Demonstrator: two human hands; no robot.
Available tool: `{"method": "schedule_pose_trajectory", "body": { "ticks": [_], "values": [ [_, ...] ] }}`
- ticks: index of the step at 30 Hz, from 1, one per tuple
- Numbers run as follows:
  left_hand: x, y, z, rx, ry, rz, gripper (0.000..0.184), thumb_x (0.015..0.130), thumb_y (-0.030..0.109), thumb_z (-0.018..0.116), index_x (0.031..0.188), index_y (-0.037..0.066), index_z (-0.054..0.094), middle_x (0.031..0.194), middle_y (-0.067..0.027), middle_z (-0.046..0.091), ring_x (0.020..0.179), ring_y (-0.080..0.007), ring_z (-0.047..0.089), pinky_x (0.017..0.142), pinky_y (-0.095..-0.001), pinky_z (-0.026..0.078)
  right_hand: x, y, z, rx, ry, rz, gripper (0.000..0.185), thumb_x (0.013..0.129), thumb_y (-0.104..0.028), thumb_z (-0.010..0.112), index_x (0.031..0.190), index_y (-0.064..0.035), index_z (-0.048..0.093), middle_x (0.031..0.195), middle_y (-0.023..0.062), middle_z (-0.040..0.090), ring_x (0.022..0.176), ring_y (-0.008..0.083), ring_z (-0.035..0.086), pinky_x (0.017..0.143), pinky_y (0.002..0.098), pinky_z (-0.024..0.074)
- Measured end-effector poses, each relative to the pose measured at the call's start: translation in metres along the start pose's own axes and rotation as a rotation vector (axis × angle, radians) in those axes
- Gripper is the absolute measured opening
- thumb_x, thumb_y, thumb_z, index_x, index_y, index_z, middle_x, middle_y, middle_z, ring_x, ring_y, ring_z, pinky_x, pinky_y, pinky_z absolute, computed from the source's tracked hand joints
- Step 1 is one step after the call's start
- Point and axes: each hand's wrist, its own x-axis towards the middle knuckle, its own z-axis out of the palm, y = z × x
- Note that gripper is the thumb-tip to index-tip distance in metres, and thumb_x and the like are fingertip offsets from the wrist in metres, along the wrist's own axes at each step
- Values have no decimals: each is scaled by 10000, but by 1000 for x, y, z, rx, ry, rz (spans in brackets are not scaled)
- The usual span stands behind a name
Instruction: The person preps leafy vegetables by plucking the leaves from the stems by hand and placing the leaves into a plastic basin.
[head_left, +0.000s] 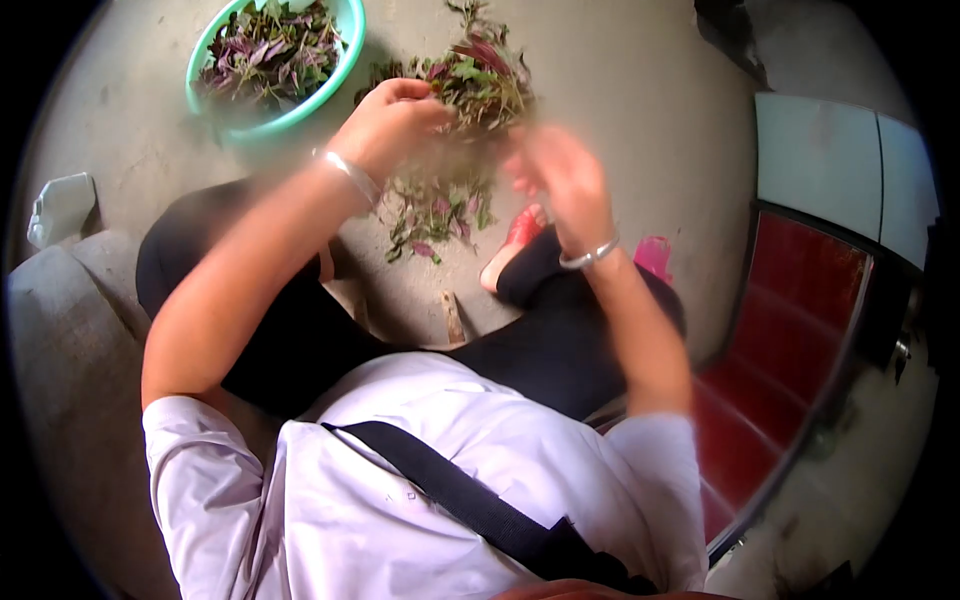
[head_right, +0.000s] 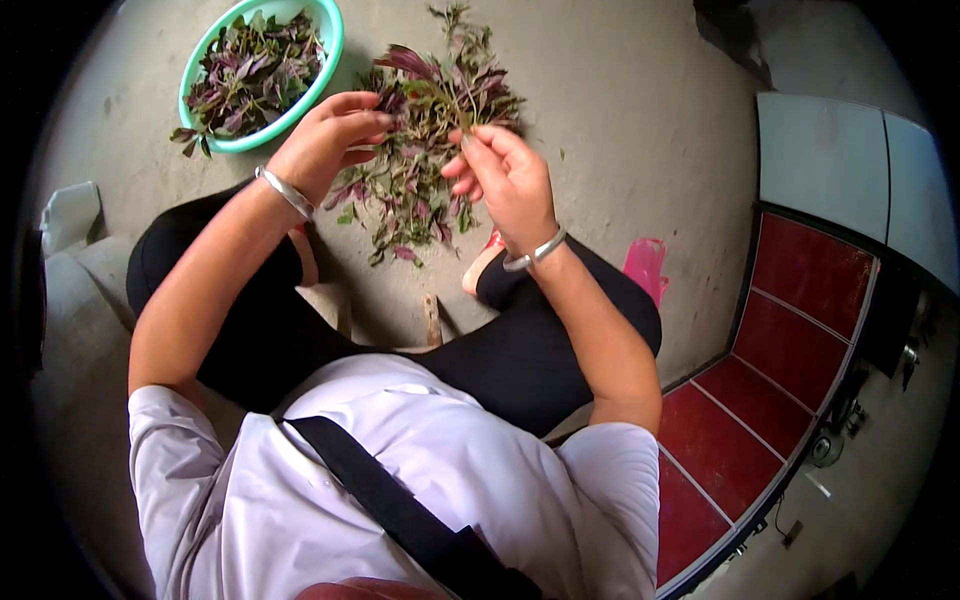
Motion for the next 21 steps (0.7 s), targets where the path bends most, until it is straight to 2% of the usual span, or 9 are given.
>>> {"method": "schedule_pose_trajectory", "body": {
  "ticks": [3, 4, 6, 7, 8, 13, 14, 18, 21],
  "values": [
    [2, -4, 2, -68, -414, -67, 478, 787, 395, 616, 1086, 36, 516, 938, -25, 574, 885, -114, 519, 835, -271, 391, 2, 5, 5, -115, -46, -21, 211, 868, -175, 514, 986, -14, 581, 737, 40, 614, 556, 53, 525, 509, 183, 423],
    [4, -8, 2, -92, -454, -29, 368, 802, 365, 605, 994, 53, 574, 896, -19, 592, 836, -101, 533, 811, -255, 402, 4, 6, 6, -163, -123, 2, 216, 864, -173, 524, 991, -8, 583, 748, 44, 619, 559, 57, 531, 514, 186, 430],
    [2, -8, 7, -176, -323, 111, 295, 821, 334, 586, 931, 60, 599, 825, -18, 612, 700, -81, 538, 696, -215, 427, 4, 7, 10, -152, -226, -22, 240, 859, -186, 539, 1002, 0, 585, 774, 49, 625, 581, 65, 553, 528, 189, 442],
    [-8, 18, 12, -263, -171, -6, 157, 832, 4, 464, 951, -18, 564, 825, -126, 616, 716, -188, 600, 652, -289, 488, 6, 12, 9, -170, -213, -63, 256, 859, -201, 544, 1021, -8, 586, 787, 53, 628, 600, 72, 570, 531, 190, 446],
    [-1, 13, 3, -314, -238, 164, 174, 847, -4, 424, 972, -63, 529, 808, -123, 597, 718, -166, 580, 674, -270, 478, 11, 17, 6, -194, -198, -82, 254, 860, -207, 541, 1028, -21, 587, 792, 45, 630, 625, 72, 583, 530, 191, 447],
    [-5, 30, -12, -312, 13, 161, 252, 886, 41, 377, 1054, -98, 502, 726, -49, 555, 635, -105, 501, 603, -217, 415, 48, 100, -23, -451, -169, 146, 220, 823, -217, 552, 951, -56, 631, 781, 47, 643, 651, 102, 598, 571, 239, 471],
    [2, 27, -25, -302, -55, 132, 283, 882, 69, 404, 1103, -84, 495, 690, -14, 541, 603, -79, 474, 557, -194, 379, 63, 149, -34, -667, -259, 20, 198, 791, -220, 557, 910, -87, 646, 790, 71, 648, 680, 164, 611, 638, 286, 483],
    [3, 31, -33, -349, -39, 133, 150, 851, 112, 486, 938, 12, 556, 623, 20, 514, 525, -51, 428, 502, -180, 345, 72, 223, -23, -802, -462, 260, 197, 756, -242, 562, 878, -118, 656, 851, 111, 640, 788, 244, 612, 724, 330, 475],
    [-8, 40, -28, -335, 42, 202, 66, 842, 120, 503, 810, 71, 536, 602, 27, 502, 498, -55, 413, 486, -192, 337, 76, 264, -5, -830, -380, 285, 177, 750, -236, 570, 857, -128, 662, 851, 127, 633, 800, 271, 598, 749, 351, 469]
  ]
}}
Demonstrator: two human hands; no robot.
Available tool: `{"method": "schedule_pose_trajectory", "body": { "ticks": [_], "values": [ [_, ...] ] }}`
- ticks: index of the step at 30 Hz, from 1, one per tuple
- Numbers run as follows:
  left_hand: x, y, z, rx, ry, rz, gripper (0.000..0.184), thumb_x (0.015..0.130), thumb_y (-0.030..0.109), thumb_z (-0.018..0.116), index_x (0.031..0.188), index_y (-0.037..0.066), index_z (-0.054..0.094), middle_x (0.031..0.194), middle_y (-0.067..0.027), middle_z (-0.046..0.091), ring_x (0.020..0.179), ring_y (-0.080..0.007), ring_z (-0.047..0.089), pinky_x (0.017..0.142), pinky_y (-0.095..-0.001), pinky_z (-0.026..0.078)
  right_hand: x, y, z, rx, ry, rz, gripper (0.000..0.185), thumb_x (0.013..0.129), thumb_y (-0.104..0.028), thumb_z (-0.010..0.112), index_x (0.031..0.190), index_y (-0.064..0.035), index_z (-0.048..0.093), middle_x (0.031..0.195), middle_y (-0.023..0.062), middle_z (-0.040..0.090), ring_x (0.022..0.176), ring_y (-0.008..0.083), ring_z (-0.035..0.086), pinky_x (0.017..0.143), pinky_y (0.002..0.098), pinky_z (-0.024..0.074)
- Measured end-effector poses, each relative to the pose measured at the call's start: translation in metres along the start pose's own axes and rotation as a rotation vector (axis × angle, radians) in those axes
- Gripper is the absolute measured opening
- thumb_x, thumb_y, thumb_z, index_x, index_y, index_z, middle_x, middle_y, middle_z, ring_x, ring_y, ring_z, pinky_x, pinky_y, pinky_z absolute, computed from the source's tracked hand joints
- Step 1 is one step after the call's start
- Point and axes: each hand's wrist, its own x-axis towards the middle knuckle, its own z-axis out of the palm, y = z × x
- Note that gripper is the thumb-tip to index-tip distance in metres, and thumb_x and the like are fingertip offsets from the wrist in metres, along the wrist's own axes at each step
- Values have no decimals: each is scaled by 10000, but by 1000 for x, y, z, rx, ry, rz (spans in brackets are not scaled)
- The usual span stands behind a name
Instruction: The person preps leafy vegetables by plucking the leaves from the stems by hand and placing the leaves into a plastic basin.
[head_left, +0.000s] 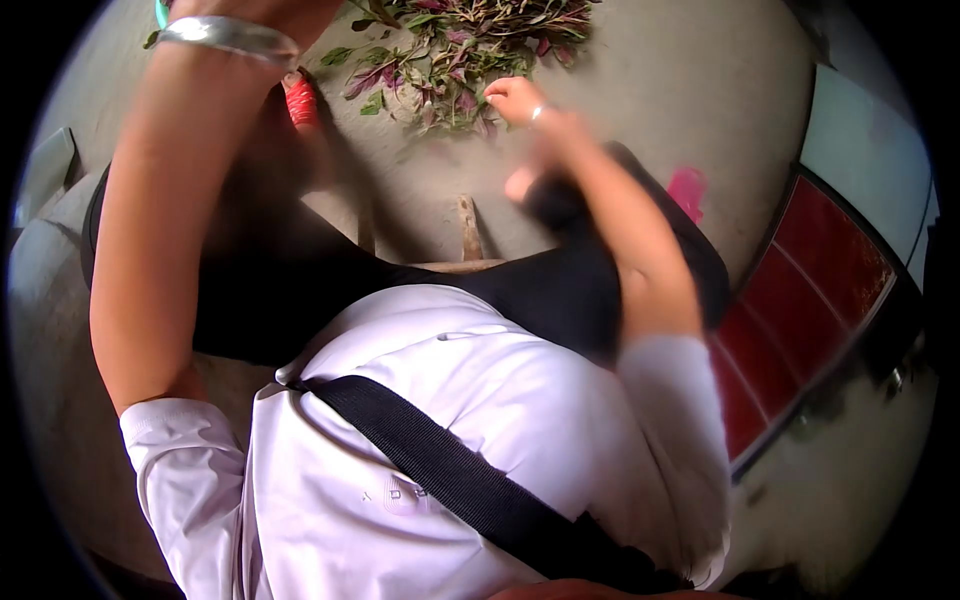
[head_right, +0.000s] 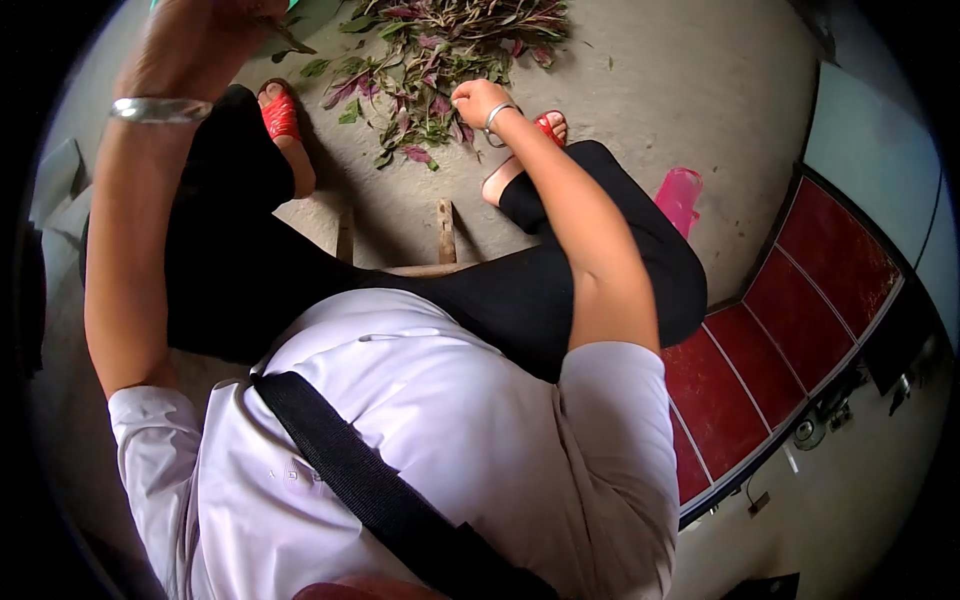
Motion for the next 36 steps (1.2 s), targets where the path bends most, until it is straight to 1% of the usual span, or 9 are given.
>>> {"method": "schedule_pose_trajectory", "body": {
  "ticks": [7, 11, 12, 16, 21, 25, 27, 29, 36],
  "values": [
    [11, -2, -12, 44, 141, 34, 68, 837, 117, 502, 775, 97, 522, 593, 20, 514, 495, -77, 422, 511, -213, 343, 20, -13, 56, 161, 336, -18, 165, 767, -242, 560, 870, -168, 665, 991, 92, 562, 995, 266, 505, 834, 336, 427],
    [1, 5, 2, 94, 153, 44, 63, 836, 105, 496, 785, 88, 529, 593, 15, 518, 491, -79, 426, 509, -217, 342, 26, -13, 69, 171, 354, -55, 217, 794, -224, 524, 948, -125, 642, 1067, 106, 543, 972, 271, 526, 859, 338, 415],
    [0, 5, 3, 94, 141, 58, 59, 834, 103, 497, 789, 86, 531, 593, 13, 519, 492, -79, 428, 509, -216, 344, 22, -20, 66, 192, 444, -79, 208, 791, -211, 519, 899, -99, 657, 953, 120, 599, 814, 238, 588, 752, 317, 460],
    [-1, 5, -2, 72, 64, 69, 47, 829, 95, 503, 806, 70, 535, 604, 0, 532, 505, -80, 451, 513, -203, 362, 21, -27, 23, 610, 327, -95, 180, 755, -177, 532, 754, -78, 683, 622, 59, 629, 545, 115, 568, 526, 236, 443],
    [1, 0, -11, 157, 35, -39, 92, 839, 76, 476, 841, 8, 539, 684, -44, 577, 539, -92, 504, 506, -191, 398, -8, -61, -63, 994, 56, -24, 181, 799, -154, 496, 753, -36, 626, 762, 49, 636, 672, 139, 628, 568, 214, 475],
    [-3, -7, -7, 428, 92, -241, 89, 851, 84, 487, 853, 19, 549, 729, -50, 580, 601, -99, 527, 546, -215, 429, -60, -108, -108, 866, 113, -181, 189, 801, -139, 480, 761, -14, 616, 777, 57, 633, 697, 128, 616, 617, 224, 482],
    [8, -37, -30, 582, -142, -188, 294, 825, 328, 582, 946, 61, 599, 784, -24, 622, 574, -67, 501, 556, -183, 411, -84, -125, -120, 688, 212, -311, 193, 799, -135, 480, 763, -8, 621, 776, 54, 633, 689, 113, 605, 621, 222, 477],
    [0, -47, -22, 623, -189, -253, 322, 802, 378, 605, 922, 79, 605, 755, -12, 618, 538, -43, 466, 480, -169, 376, -111, -142, -132, 512, 250, -411, 168, 783, -93, 488, 743, -1, 623, 757, 39, 628, 676, 89, 571, 633, 221, 463],
    [-13, -47, -10, 498, -483, -273, 148, 807, 165, 614, 878, 38, 595, 760, -29, 627, 552, -44, 475, 510, -172, 393, -176, -183, -133, 188, 534, -673, 109, 740, -27, 502, 743, 8, 605, 701, 67, 572, 631, 131, 550, 593, 247, 445]
  ]
}}
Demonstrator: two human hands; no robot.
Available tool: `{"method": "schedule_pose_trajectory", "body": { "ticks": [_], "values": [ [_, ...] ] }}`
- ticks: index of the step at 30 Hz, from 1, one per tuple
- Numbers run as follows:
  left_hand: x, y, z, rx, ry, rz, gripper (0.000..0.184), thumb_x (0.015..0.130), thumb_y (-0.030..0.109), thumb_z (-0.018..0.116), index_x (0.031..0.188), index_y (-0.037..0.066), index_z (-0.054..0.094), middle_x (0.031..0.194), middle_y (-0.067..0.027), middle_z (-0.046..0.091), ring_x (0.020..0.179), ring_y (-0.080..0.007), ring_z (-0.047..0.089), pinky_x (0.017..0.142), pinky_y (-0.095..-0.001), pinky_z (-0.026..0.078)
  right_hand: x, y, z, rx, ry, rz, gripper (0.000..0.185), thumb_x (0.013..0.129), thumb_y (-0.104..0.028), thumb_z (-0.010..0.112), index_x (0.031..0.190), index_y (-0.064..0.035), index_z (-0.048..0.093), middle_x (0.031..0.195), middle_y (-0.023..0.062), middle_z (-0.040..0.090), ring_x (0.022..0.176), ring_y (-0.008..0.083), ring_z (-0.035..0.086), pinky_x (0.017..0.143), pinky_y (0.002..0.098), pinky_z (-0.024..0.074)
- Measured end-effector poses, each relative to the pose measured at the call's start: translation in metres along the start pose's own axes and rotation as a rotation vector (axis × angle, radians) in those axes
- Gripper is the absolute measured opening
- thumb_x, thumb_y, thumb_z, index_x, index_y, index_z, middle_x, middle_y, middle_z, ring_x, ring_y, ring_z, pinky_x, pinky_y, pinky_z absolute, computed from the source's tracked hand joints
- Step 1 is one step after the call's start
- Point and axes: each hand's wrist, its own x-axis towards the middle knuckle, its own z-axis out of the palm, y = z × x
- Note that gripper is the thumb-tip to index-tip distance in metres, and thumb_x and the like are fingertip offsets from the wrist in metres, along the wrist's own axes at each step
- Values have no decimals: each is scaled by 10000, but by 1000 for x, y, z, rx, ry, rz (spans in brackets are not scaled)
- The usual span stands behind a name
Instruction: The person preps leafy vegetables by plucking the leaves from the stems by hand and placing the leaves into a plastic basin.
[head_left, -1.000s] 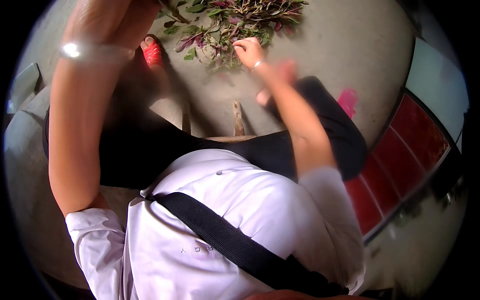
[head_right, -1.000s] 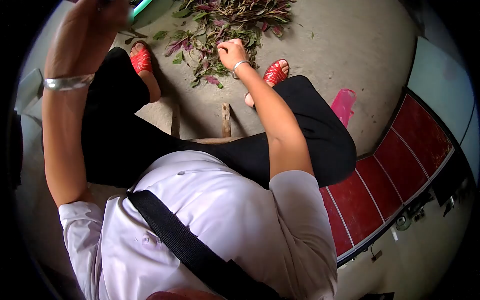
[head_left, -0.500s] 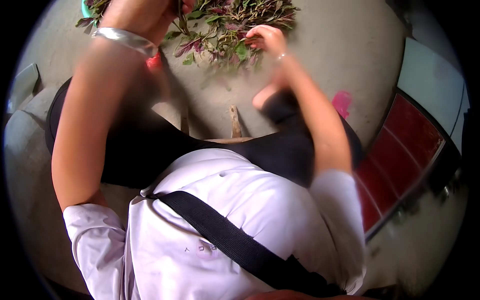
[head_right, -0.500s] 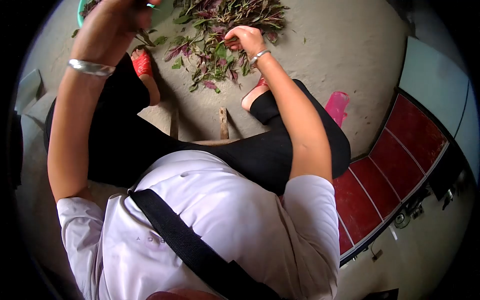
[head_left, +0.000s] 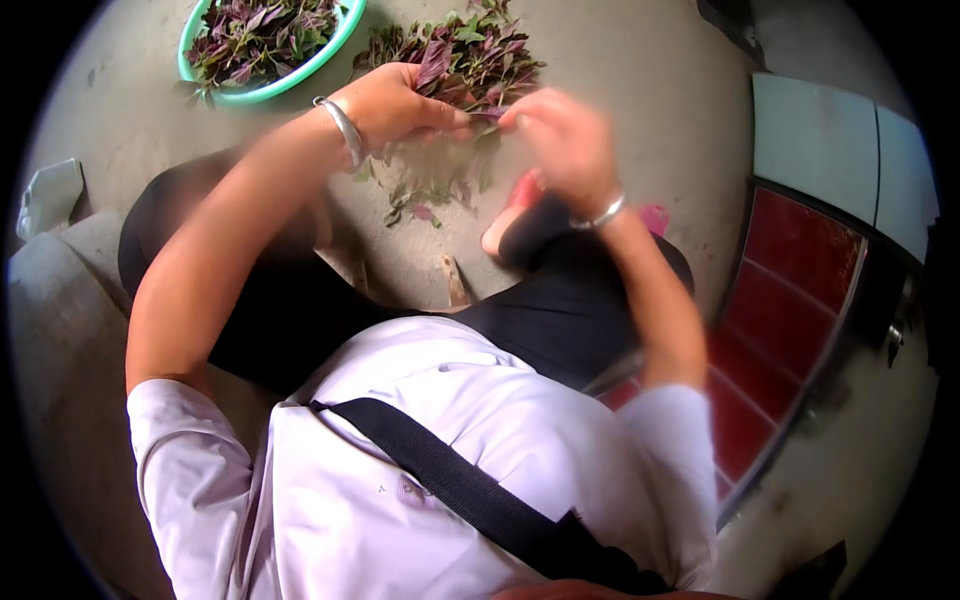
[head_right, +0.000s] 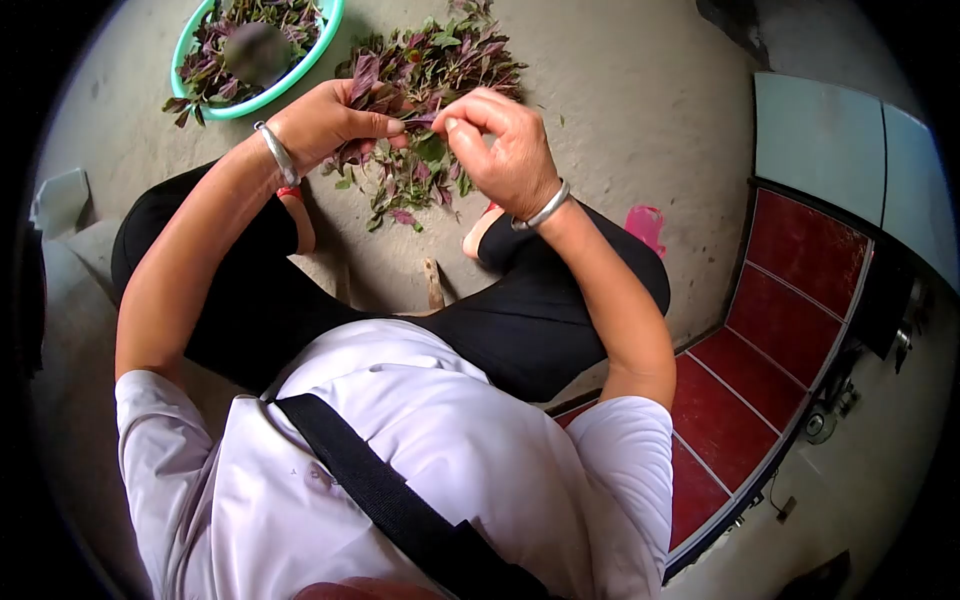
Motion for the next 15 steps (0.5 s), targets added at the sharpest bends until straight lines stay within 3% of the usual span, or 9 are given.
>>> {"method": "schedule_pose_trajectory", "body": {
  "ticks": [5, 7, 9, 12, 15],
  "values": [
    [-1, 3, -10, -60, 33, 40, 164, 824, 107, 577, 970, 31, 574, 785, -43, 630, 595, -51, 484, 553, -180, 392, -17, 3, -7, -4, -183, 36, 109, 738, -64, 538, 773, 8, 612, 740, 80, 597, 643, 129, 567, 590, 243, 455],
    [-4, 8, -12, -169, 10, -23, 183, 833, 109, 566, 999, 32, 562, 813, -40, 627, 612, -55, 489, 566, -179, 394, -27, 16, -3, 8, -271, 194, 131, 732, -104, 562, 783, -1, 626, 751, 92, 617, 656, 128, 586, 601, 244, 467],
    [-11, 16, -6, -230, 19, -39, 174, 837, 110, 562, 994, 35, 569, 834, -38, 625, 612, -57, 490, 559, -183, 396, -28, 21, 0, 35, -255, 265, 197, 765, -87, 559, 939, -1, 594, 820, 93, 611, 709, 116, 584, 644, 246, 474],
    [-10, 18, -2, -348, -18, -49, 162, 841, 116, 557, 975, 32, 590, 798, -19, 604, 611, -60, 494, 548, -198, 406, -19, 10, 7, 558, 6, 394, 333, 807, -83, 561, 1121, 0, 484, 924, 98, 583, 786, 113, 576, 698, 244, 476],
    [-6, 16, 0, -354, -69, -62, 165, 849, 124, 544, 966, 18, 593, 770, -9, 586, 612, -65, 501, 549, -206, 412, -9, -5, 2, 593, 40, 291, 417, 839, -71, 542, 1214, -2, 372, 1004, 104, 537, 854, 115, 559, 741, 249, 474]
  ]
}}
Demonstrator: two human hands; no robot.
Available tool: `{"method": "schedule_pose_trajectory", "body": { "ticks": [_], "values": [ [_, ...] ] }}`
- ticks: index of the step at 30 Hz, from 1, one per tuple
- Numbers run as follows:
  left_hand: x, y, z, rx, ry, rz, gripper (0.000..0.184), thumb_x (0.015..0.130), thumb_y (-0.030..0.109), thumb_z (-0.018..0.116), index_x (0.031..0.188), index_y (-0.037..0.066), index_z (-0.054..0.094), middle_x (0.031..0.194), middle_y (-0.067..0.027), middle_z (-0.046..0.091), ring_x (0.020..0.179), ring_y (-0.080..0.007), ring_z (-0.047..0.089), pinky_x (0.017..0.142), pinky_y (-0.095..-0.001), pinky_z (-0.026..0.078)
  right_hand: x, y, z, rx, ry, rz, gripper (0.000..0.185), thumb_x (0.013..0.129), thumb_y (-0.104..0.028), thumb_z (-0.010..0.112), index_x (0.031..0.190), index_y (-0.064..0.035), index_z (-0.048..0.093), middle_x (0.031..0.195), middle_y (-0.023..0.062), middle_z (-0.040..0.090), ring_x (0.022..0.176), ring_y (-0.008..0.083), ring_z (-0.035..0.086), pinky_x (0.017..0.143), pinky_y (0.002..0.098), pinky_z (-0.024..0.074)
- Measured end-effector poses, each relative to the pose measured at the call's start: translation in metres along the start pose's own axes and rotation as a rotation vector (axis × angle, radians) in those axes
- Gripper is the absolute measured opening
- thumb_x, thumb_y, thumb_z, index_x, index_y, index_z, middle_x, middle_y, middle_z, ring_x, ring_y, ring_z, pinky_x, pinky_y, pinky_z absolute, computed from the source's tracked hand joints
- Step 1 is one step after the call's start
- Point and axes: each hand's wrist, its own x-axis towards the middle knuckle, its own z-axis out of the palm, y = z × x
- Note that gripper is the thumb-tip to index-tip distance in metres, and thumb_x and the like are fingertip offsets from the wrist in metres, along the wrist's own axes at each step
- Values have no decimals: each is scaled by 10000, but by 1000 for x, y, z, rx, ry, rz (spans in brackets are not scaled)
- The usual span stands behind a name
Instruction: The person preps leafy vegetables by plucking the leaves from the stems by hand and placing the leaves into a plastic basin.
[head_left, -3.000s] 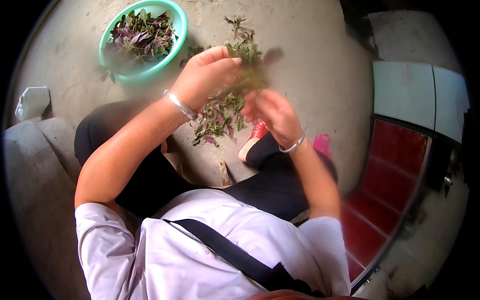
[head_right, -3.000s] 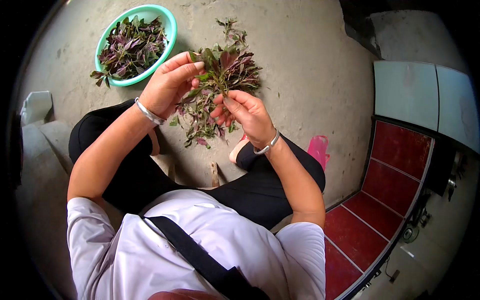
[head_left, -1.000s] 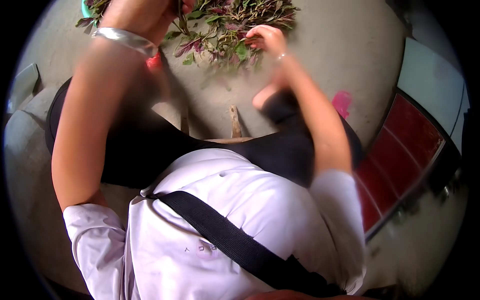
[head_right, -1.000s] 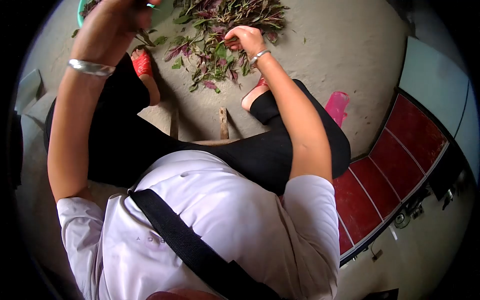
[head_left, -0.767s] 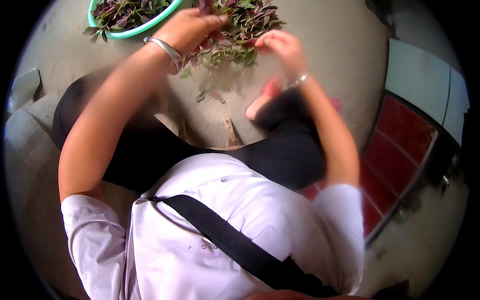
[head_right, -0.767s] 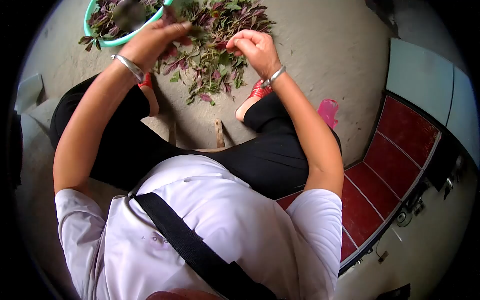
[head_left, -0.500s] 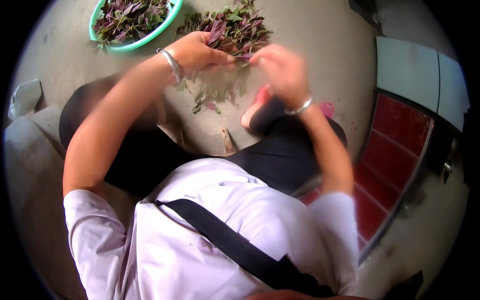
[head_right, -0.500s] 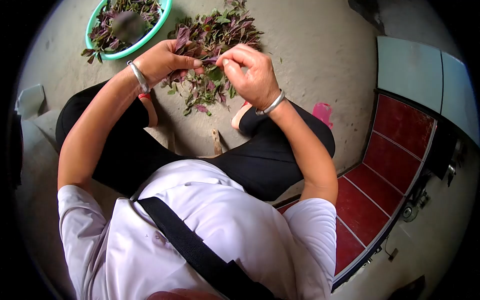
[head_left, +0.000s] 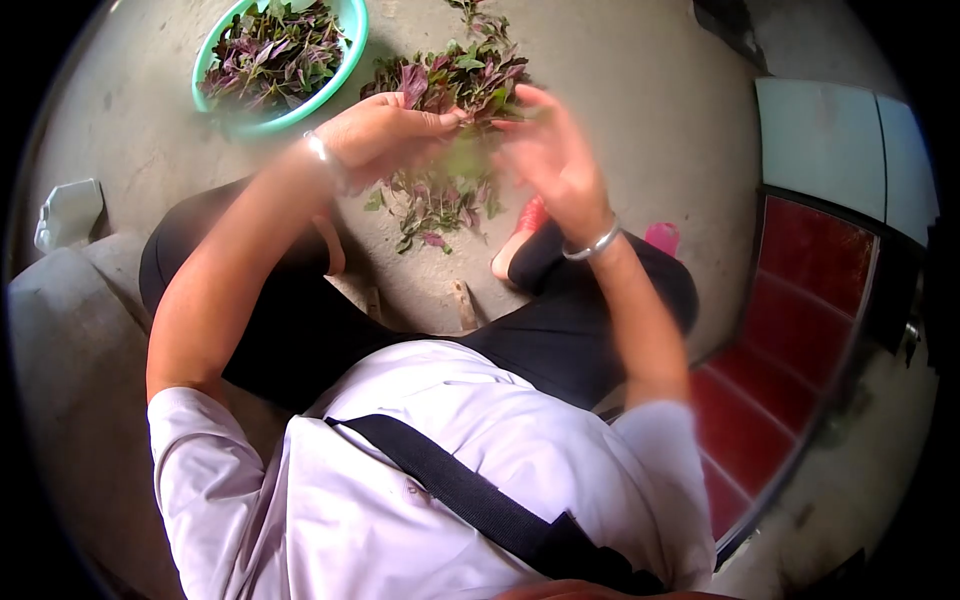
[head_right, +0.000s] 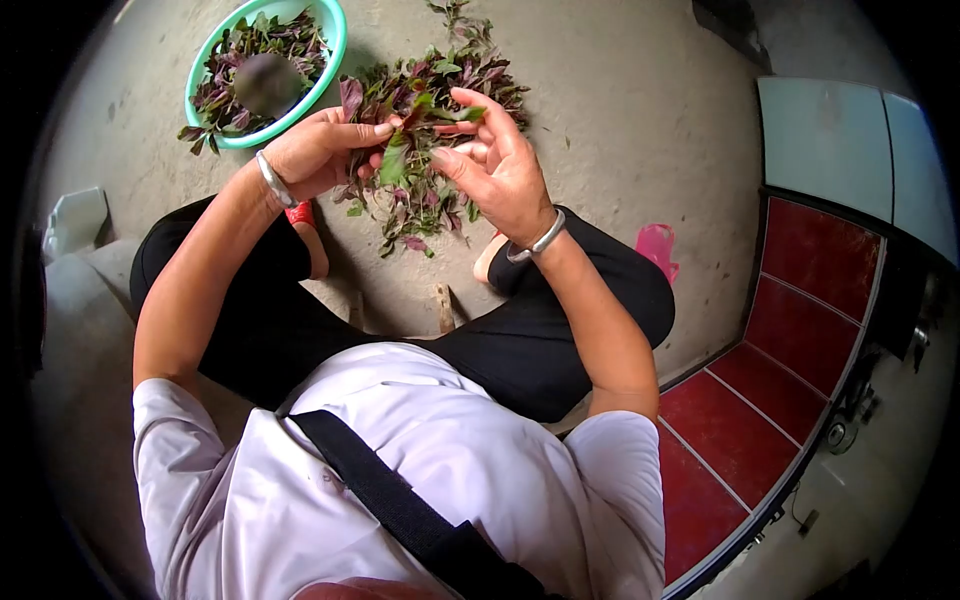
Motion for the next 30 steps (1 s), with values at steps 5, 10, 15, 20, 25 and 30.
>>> {"method": "schedule_pose_trajectory", "body": {
  "ticks": [5, 10, 15, 20, 25, 30],
  "values": [
    [6, -4, 2, 95, -55, -10, 197, 874, 164, 512, 981, 17, 587, 773, -12, 590, 609, -64, 504, 545, -195, 405, -1, 5, -1, -27, 116, 11, 140, 852, -112, 544, 954, -26, 587, 793, 27, 627, 642, 71, 580, 511, 166, 423],
    [14, -9, -5, 92, 85, -23, 267, 884, 254, 501, 1018, 32, 566, 793, -11, 585, 651, -71, 508, 565, -197, 406, -3, -4, -1, -107, 178, 57, 117, 853, -86, 532, 924, -7, 581, 813, 33, 604, 696, 78, 584, 559, 186, 467],
    [8, 2, 8, 124, 97, 77, 421, 831, 459, 524, 1011, 81, 568, 868, -12, 576, 727, -90, 482, 601, -215, 366, -4, -6, 0, -98, 205, 48, 104, 849, -66, 527, 900, 8, 580, 807, 32, 584, 724, 78, 582, 595, 199, 489],
    [15, -5, 4, 114, 99, 82, 411, 837, 444, 520, 1024, 80, 558, 887, -12, 579, 745, -94, 481, 601, -220, 354, -4, -4, -2, -151, 142, -14, 94, 847, -60, 529, 896, 3, 579, 788, 18, 585, 689, 67, 581, 561, 178, 461],
    [26, -28, 1, -216, 59, 41, 269, 915, 269, 421, 1025, 58, 546, 928, -33, 577, 816, -112, 515, 635, -270, 394, -6, 11, 5, -39, 32, 101, 160, 831, -47, 548, 984, -5, 527, 746, 0, 575, 619, 63, 573, 503, 168, 425],
    [25, -57, 27, -41, -84, 53, 427, 909, 356, 412, 1180, 28, 387, 858, -30, 537, 681, -118, 479, 620, -261, 402, -12, 37, 20, 64, 36, 207, 272, 825, -18, 538, 1079, -34, 444, 721, 9, 563, 576, 62, 557, 470, 161, 411]
  ]
}}
